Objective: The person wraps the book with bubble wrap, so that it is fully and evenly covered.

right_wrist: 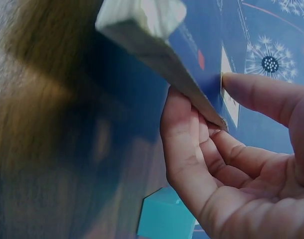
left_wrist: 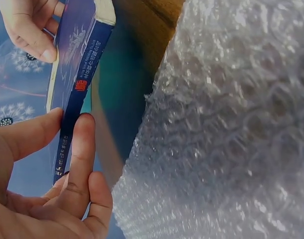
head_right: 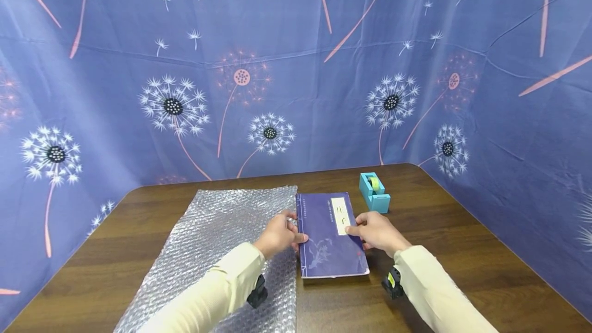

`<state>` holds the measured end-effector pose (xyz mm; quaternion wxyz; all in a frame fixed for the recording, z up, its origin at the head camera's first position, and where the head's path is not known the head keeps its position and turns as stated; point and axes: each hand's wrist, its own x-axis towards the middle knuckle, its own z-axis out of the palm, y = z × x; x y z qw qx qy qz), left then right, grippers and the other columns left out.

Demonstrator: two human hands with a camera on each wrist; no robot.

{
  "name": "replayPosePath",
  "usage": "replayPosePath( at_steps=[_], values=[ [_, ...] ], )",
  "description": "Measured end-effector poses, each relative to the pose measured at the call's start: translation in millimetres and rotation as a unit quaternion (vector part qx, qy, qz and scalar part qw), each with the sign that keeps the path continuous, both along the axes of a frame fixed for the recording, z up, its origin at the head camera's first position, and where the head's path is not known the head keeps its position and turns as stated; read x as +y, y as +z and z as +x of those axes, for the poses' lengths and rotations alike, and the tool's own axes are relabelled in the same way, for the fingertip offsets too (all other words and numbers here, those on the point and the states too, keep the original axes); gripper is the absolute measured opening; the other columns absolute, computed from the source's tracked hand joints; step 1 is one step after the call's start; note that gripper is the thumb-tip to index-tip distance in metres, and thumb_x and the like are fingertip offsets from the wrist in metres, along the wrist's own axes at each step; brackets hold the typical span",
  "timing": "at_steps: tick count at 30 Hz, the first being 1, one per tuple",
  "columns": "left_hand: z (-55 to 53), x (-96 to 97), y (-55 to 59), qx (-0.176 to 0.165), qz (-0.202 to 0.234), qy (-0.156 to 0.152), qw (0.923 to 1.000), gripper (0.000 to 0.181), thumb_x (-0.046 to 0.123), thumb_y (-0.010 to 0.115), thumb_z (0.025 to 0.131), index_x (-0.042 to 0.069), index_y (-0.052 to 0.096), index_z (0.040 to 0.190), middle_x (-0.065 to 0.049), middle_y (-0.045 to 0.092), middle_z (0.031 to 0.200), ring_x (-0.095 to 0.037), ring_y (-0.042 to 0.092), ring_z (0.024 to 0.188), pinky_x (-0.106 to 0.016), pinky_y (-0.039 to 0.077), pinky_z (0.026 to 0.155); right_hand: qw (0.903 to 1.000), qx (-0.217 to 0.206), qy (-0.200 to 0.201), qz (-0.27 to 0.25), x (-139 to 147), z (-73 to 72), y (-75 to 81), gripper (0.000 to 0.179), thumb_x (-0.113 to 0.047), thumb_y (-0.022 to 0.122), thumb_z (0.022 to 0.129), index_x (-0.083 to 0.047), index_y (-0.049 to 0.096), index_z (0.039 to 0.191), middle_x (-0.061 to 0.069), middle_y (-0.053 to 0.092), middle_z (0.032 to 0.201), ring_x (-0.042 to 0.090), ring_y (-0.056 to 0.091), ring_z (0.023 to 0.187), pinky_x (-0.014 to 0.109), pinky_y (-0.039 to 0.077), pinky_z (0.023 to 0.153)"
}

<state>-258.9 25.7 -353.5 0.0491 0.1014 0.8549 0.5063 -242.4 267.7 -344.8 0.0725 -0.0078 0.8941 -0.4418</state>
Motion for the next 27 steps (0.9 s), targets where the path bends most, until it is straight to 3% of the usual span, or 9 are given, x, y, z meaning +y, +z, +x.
replayPosePath(
  at_steps=[5,9,13,20,27],
  values=[
    [-0.7,-9.7,2.2,-0.01,0.017,-0.006,0.9998,0.053,-0.005,0.082,0.08,-0.007,0.053,0.125,-0.007,0.065,0.071,-0.028,0.069,0.058,-0.028,0.052,0.057,0.9998,0.011,0.008,0.011,-8,0.6,5.0,0.042,-0.02,0.066,0.1,0.015,0.056,0.12,0.025,0.06,0.116,0.029,0.063,0.096,0.043,0.06,0.076],
    [-1.5,-17.7,4.6,-0.014,0.028,-0.005,0.9995,0.053,-0.007,0.08,0.08,-0.009,0.053,0.126,-0.008,0.064,0.073,-0.027,0.068,0.058,-0.037,0.058,0.061,0.9996,0.019,0.009,0.02,-17,-0.3,8.8,0.038,-0.019,0.067,0.099,0.014,0.058,0.117,0.02,0.063,0.109,0.025,0.065,0.089,0.042,0.061,0.074],
    [-2.2,-27.2,6.9,-0.015,0.02,-0.006,0.9997,0.053,-0.006,0.08,0.082,-0.009,0.052,0.127,-0.008,0.064,0.073,-0.028,0.069,0.06,-0.04,0.059,0.064,0.9995,0.02,0.006,0.024,-27,-1.9,11.6,0.038,-0.018,0.068,0.098,0.014,0.059,0.117,0.018,0.063,0.104,0.025,0.063,0.086,0.041,0.061,0.073],
    [-5.7,-46.0,9.9,-0.012,-0.006,0.002,0.9999,0.057,-0.002,0.08,0.083,-0.01,0.051,0.132,-0.006,0.064,0.074,-0.02,0.065,0.057,-0.026,0.05,0.06,0.9996,0.018,0.003,0.022,-47,-8.1,12.9,0.039,-0.017,0.07,0.096,0.014,0.059,0.117,0.018,0.062,0.104,0.025,0.061,0.083,0.039,0.061,0.071],
    [-8.1,-65.3,12.7,-0.025,-0.006,0.01,0.9996,0.058,-0.002,0.078,0.085,-0.01,0.05,0.135,-0.008,0.065,0.079,-0.018,0.065,0.057,-0.035,0.056,0.071,0.9996,0.018,0.003,0.02,-68,-15.2,12.1,0.037,-0.016,0.071,0.096,0.014,0.06,0.116,0.019,0.063,0.104,0.025,0.063,0.083,0.038,0.062,0.07]
  ],
)
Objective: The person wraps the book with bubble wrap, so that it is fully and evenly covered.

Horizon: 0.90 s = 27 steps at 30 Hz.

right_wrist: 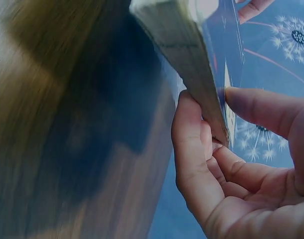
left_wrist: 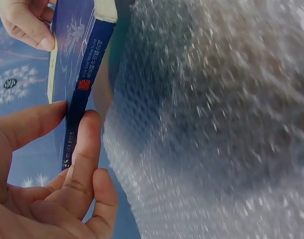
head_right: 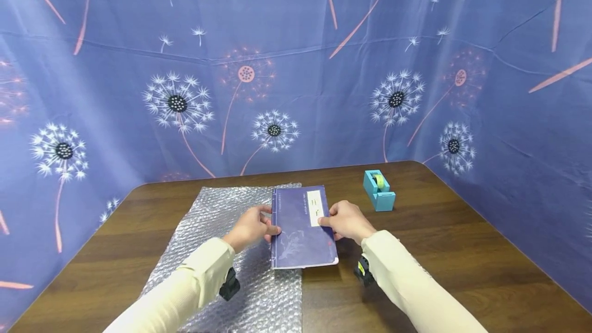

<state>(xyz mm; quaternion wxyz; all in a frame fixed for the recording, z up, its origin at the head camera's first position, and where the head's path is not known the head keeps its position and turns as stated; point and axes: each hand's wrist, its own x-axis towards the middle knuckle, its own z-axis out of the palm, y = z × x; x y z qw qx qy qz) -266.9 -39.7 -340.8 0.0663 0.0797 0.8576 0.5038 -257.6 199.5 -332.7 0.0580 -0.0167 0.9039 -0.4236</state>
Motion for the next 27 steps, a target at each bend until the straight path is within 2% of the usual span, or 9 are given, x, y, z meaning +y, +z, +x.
replayPosePath(
  at_steps=[8,14,18,21,24,25,27],
  values=[
    [0.2,-21.7,2.0,0.004,-0.019,0.009,0.9998,0.058,-0.001,0.078,0.085,-0.01,0.049,0.135,-0.007,0.062,0.074,-0.029,0.067,0.062,-0.035,0.054,0.073,1.0,0.005,0.007,-0.005,-25,-4.6,-0.4,0.046,-0.014,0.071,0.095,0.018,0.055,0.124,0.023,0.061,0.109,0.024,0.064,0.078,0.037,0.061,0.068],
    [0.4,-37.2,2.4,0.003,-0.038,0.023,0.999,0.057,0.002,0.077,0.086,-0.009,0.05,0.135,-0.005,0.06,0.069,-0.028,0.067,0.062,-0.036,0.051,0.074,0.9999,0.01,0.008,-0.008,-42,-8.4,-2.1,0.043,-0.013,0.072,0.094,0.017,0.057,0.122,0.022,0.063,0.107,0.023,0.066,0.076,0.037,0.061,0.068],
    [-1.0,-48.0,1.5,-0.001,-0.046,0.033,0.9984,0.058,0.005,0.077,0.087,-0.009,0.05,0.137,-0.005,0.061,0.073,-0.024,0.065,0.059,-0.036,0.051,0.074,0.9998,0.015,0.01,-0.005,-53,-10.6,-2.6,0.04,-0.012,0.072,0.094,0.016,0.058,0.12,0.019,0.064,0.103,0.021,0.067,0.073,0.037,0.061,0.067],
    [-2.1,-56.2,0.4,-0.009,-0.046,0.041,0.998,0.058,0.006,0.077,0.088,-0.008,0.05,0.137,-0.007,0.062,0.079,-0.02,0.063,0.057,-0.036,0.051,0.074,0.9998,0.014,0.016,-0.004,-63,-12.5,-3.2,0.023,-0.012,0.071,0.095,0.007,0.059,0.089,0.009,0.055,0.078,0.016,0.058,0.062,0.038,0.061,0.067],
    [-2.8,-64.3,-0.9,-0.012,-0.055,0.05,0.9972,0.057,0.007,0.077,0.088,-0.008,0.051,0.136,-0.008,0.064,0.084,-0.02,0.063,0.057,-0.041,0.053,0.078,0.9996,0.015,0.024,-0.004,-72,-13.7,-4.2,0.044,-0.011,0.07,0.095,-0.011,0.038,0.066,-0.001,0.035,0.061,0.012,0.043,0.052,0.039,0.059,0.064],
    [-2.7,-66.8,-0.9,-0.014,-0.059,0.052,0.9968,0.057,0.008,0.077,0.088,-0.009,0.051,0.136,-0.008,0.064,0.086,-0.02,0.063,0.057,-0.044,0.054,0.081,0.9996,0.016,0.025,-0.003,-76,-14.4,-4.9,0.051,-0.011,0.07,0.095,-0.015,0.031,0.064,-0.003,0.029,0.058,0.012,0.04,0.049,0.038,0.059,0.062],
    [-2.5,-72.3,-1.3,-0.018,-0.063,0.055,0.9964,0.057,0.009,0.077,0.089,-0.009,0.051,0.136,-0.008,0.064,0.088,-0.021,0.064,0.057,-0.049,0.053,0.087,0.9994,0.018,0.029,0.003,-82,-15.3,-6.0,0.055,-0.011,0.071,0.095,-0.017,0.028,0.061,-0.005,0.026,0.055,0.01,0.037,0.046,0.032,0.054,0.056]
  ],
)
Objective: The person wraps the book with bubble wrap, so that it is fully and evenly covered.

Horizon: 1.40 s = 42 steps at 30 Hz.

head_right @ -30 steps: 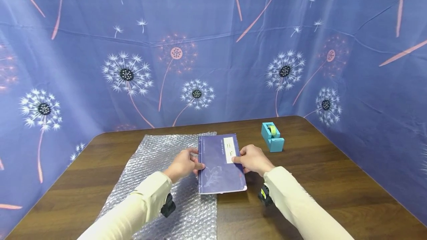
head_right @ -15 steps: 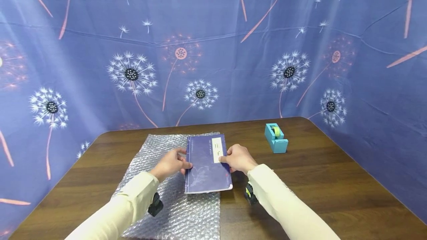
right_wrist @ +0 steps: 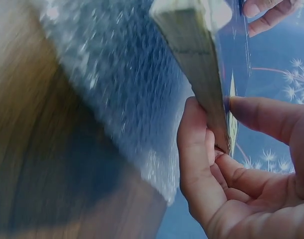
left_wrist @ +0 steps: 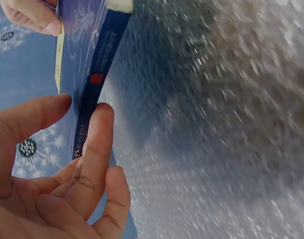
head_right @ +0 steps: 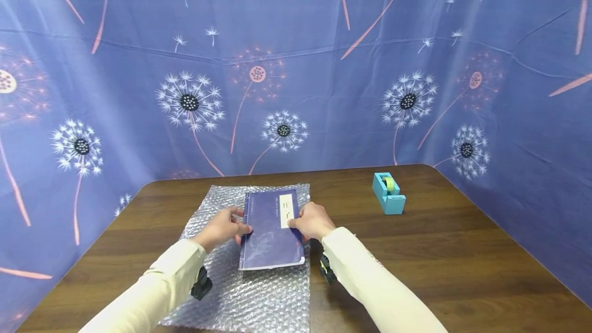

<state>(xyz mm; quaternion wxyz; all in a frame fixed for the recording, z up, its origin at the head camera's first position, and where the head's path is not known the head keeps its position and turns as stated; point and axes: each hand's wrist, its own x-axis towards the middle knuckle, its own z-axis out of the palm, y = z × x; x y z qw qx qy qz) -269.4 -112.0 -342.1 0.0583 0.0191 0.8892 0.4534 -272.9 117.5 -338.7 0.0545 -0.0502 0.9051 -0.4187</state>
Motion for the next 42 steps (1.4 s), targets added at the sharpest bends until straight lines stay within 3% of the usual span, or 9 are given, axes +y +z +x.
replayPosePath(
  at_steps=[5,9,16,23,33,42],
  values=[
    [0.6,-13.3,-0.6,-0.005,-0.007,0.002,1.0,0.056,0.007,0.077,0.088,-0.011,0.052,0.135,-0.012,0.065,0.091,-0.023,0.065,0.056,-0.052,0.052,0.091,0.9999,-0.003,-0.001,0.013,-16,-2.5,-3.9,0.055,-0.013,0.071,0.095,-0.017,0.028,0.06,-0.006,0.024,0.054,0.008,0.039,0.045,0.023,0.042,0.05],
    [1.8,-21.7,-0.6,-0.005,-0.019,0.005,0.9998,0.055,0.007,0.078,0.087,-0.012,0.053,0.132,-0.015,0.066,0.098,-0.02,0.064,0.053,-0.051,0.053,0.091,0.9998,-0.005,0.0,0.018,-26,-3.7,-7.0,0.056,-0.013,0.071,0.096,-0.017,0.03,0.058,-0.007,0.026,0.052,0.01,0.046,0.043,0.022,0.04,0.048],
    [2.1,-30.9,-3.1,-0.012,-0.04,0.002,0.9991,0.057,0.006,0.079,0.085,-0.015,0.052,0.131,-0.02,0.069,0.102,-0.02,0.065,0.054,-0.053,0.052,0.095,0.9998,0.0,0.003,0.021,-40,-4.0,-13.7,0.053,-0.009,0.072,0.093,-0.015,0.036,0.055,-0.003,0.041,0.051,0.011,0.055,0.046,0.025,0.055,0.052],
    [0.9,-37.3,-7.8,-0.012,-0.062,0.002,0.998,0.053,0.005,0.081,0.083,-0.017,0.054,0.123,-0.024,0.069,0.095,-0.027,0.071,0.059,-0.054,0.05,0.098,0.9995,-0.019,0.008,0.022,-50,-1.6,-14.3,0.023,-0.006,0.073,0.091,0.001,0.064,0.071,0.008,0.064,0.065,0.017,0.067,0.053,0.029,0.059,0.057],
    [0.0,-36.8,-10.8,0.0,-0.106,-0.01,0.9943,0.046,0.007,0.083,0.081,-0.017,0.059,0.113,-0.024,0.07,0.094,-0.027,0.072,0.06,-0.05,0.054,0.092,0.9982,-0.026,0.002,0.053,-54,-2.7,-17.1,0.021,-0.008,0.077,0.088,0.001,0.064,0.075,0.008,0.064,0.07,0.018,0.069,0.055,0.027,0.059,0.057],
    [0.4,-38.6,-11.9,0.003,-0.146,-0.007,0.9893,0.051,0.011,0.083,0.081,-0.017,0.059,0.116,-0.03,0.068,0.104,-0.025,0.071,0.062,-0.048,0.056,0.089,0.9973,-0.024,0.037,0.058,-50,2.1,-17.3,0.018,-0.01,0.077,0.089,0.0,0.068,0.077,0.007,0.066,0.068,0.016,0.067,0.056,0.026,0.057,0.058]
  ],
)
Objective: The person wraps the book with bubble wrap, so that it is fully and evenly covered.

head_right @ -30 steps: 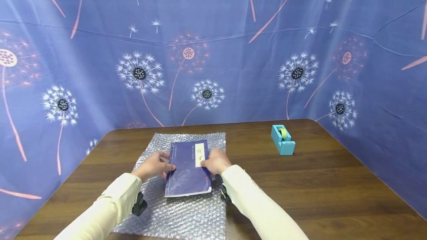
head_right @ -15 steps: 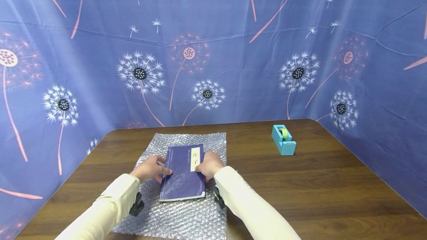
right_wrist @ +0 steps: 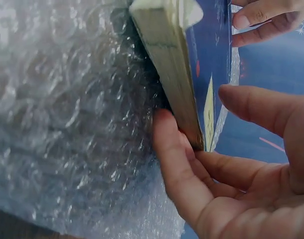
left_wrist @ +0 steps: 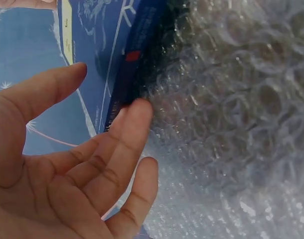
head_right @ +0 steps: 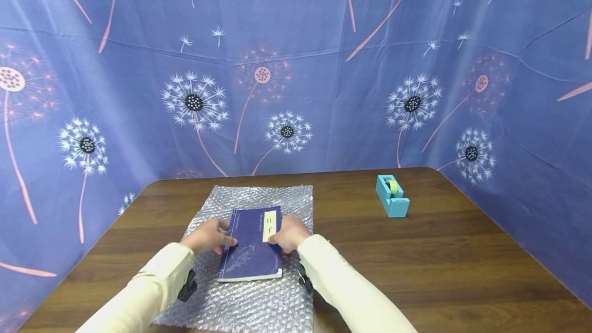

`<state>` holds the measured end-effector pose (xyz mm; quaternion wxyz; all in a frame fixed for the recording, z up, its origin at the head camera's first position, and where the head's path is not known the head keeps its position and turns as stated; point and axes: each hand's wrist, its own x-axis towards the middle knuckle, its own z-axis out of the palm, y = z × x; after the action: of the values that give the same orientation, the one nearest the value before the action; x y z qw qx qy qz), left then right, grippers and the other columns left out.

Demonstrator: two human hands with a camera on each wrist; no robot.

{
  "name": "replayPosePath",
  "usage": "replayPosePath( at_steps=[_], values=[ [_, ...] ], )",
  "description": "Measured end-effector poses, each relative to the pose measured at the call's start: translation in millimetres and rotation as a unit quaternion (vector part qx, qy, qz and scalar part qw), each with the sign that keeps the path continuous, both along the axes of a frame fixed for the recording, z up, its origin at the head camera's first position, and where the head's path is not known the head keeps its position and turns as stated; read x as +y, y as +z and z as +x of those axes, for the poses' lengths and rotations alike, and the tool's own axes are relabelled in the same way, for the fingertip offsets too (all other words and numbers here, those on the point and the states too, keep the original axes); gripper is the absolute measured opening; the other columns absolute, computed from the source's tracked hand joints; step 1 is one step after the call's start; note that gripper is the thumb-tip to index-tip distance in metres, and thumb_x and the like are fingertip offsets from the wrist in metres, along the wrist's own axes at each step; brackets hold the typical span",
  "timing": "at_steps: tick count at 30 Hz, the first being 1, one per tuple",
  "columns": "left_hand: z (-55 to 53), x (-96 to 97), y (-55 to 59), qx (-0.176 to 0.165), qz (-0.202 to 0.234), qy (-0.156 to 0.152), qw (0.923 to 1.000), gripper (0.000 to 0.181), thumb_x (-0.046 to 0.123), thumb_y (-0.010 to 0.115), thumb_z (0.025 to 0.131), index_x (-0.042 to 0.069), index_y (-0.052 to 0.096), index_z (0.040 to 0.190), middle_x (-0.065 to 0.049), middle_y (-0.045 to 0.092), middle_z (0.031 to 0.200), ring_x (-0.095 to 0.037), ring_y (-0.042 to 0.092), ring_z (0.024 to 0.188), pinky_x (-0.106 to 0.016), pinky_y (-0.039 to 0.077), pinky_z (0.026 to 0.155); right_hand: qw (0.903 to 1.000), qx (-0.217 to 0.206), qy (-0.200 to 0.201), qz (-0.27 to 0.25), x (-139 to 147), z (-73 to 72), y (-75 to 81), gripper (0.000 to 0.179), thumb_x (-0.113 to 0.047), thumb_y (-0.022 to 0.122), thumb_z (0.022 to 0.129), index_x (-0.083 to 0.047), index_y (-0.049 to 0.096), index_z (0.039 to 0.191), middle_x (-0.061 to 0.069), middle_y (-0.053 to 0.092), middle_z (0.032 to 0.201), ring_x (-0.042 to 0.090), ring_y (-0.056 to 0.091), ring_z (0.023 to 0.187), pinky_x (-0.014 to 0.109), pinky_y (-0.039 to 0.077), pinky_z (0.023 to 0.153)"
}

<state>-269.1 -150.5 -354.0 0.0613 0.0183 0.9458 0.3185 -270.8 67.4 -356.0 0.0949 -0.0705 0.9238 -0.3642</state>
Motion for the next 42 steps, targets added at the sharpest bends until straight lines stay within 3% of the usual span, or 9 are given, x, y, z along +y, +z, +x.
replayPosePath(
  at_steps=[9,12,14,17,20,27,29,36,42],
  values=[
    [5.8,2.2,5.3,0.006,-0.05,-0.016,0.9986,0.052,0.016,0.082,0.084,-0.013,0.061,0.121,-0.011,0.069,0.077,-0.023,0.069,0.066,-0.049,0.056,0.087,0.9991,0.025,0.025,0.023,5,3.0,-3.0,0.021,-0.014,0.077,0.089,-0.004,0.069,0.073,-0.004,0.045,0.053,0.007,0.031,0.046,0.02,0.025,0.044],
    [7.3,1.4,7.7,0.013,-0.063,-0.018,0.9977,0.049,0.017,0.083,0.083,-0.009,0.064,0.12,-0.017,0.072,0.094,-0.029,0.07,0.081,-0.051,0.055,0.087,0.9981,0.04,0.029,0.037,6,4.2,-1.8,0.019,-0.015,0.077,0.09,0.003,0.073,0.089,0.004,0.063,0.07,0.014,0.053,0.058,0.026,0.046,0.053],
    [8.0,-0.3,8.6,0.02,-0.07,-0.021,0.9972,0.047,0.017,0.083,0.082,-0.006,0.066,0.119,-0.022,0.07,0.109,-0.035,0.069,0.094,-0.052,0.054,0.089,0.9964,0.058,0.033,0.053,7,4.9,-0.3,0.028,-0.016,0.077,0.09,0.008,0.072,0.103,0.014,0.071,0.09,0.024,0.067,0.077,0.037,0.057,0.07],
    [10.2,-3.2,9.3,0.028,-0.077,-0.026,0.9963,0.047,0.018,0.085,0.08,-0.005,0.067,0.117,-0.027,0.066,0.121,-0.044,0.064,0.109,-0.056,0.051,0.094,0.993,0.086,0.037,0.072,7,5.4,0.4,0.045,-0.017,0.078,0.089,0.012,0.065,0.122,0.023,0.07,0.113,0.036,0.068,0.104,0.05,0.055,0.092],
    [13.4,-4.6,9.7,0.026,-0.088,-0.033,0.9952,0.052,0.02,0.086,0.079,-0.006,0.066,0.119,-0.027,0.066,0.122,-0.045,0.062,0.112,-0.056,0.05,0.096,0.9915,0.098,0.044,0.073,9,6.3,0.2,0.05,-0.018,0.078,0.089,0.011,0.063,0.126,0.022,0.072,0.11,0.033,0.07,0.097,0.049,0.056,0.088],
    [20.4,-0.6,9.0,0.011,-0.123,-0.044,0.9913,0.073,0.031,0.094,0.071,-0.006,0.063,0.125,-0.025,0.067,0.122,-0.043,0.062,0.114,-0.056,0.049,0.099,0.9872,0.1,0.07,0.103,13,6.8,-5.2,0.06,-0.028,0.082,0.087,0.009,0.063,0.13,0.024,0.064,0.13,0.043,0.056,0.126,0.055,0.046,0.105],
    [21.3,2.1,9.5,0.016,-0.136,-0.048,0.9894,0.072,0.03,0.096,0.067,-0.005,0.065,0.123,-0.022,0.069,0.117,-0.042,0.063,0.112,-0.055,0.05,0.098,0.9846,0.107,0.075,0.116,15,6.6,-6.6,0.059,-0.029,0.082,0.087,0.01,0.064,0.128,0.024,0.066,0.128,0.043,0.056,0.126,0.055,0.046,0.105],
    [21.0,12.7,13.1,0.013,-0.207,-0.042,0.9774,0.06,0.036,0.096,0.066,0.002,0.068,0.107,-0.016,0.071,0.106,-0.035,0.066,0.103,-0.052,0.054,0.091,0.9762,0.137,0.077,0.15,17,6.7,-9.4,0.042,-0.033,0.084,0.084,0.004,0.073,0.1,0.01,0.068,0.09,0.024,0.06,0.084,0.045,0.054,0.081],
    [20.4,16.9,12.1,0.018,-0.224,-0.037,0.9736,0.072,0.038,0.097,0.065,-0.002,0.066,0.116,-0.02,0.069,0.113,-0.038,0.065,0.107,-0.053,0.053,0.092,0.9744,0.142,0.081,0.154,22,8.0,-9.4,0.039,-0.034,0.085,0.084,0.001,0.074,0.097,0.004,0.064,0.081,0.017,0.051,0.073,0.039,0.049,0.069]
  ],
)
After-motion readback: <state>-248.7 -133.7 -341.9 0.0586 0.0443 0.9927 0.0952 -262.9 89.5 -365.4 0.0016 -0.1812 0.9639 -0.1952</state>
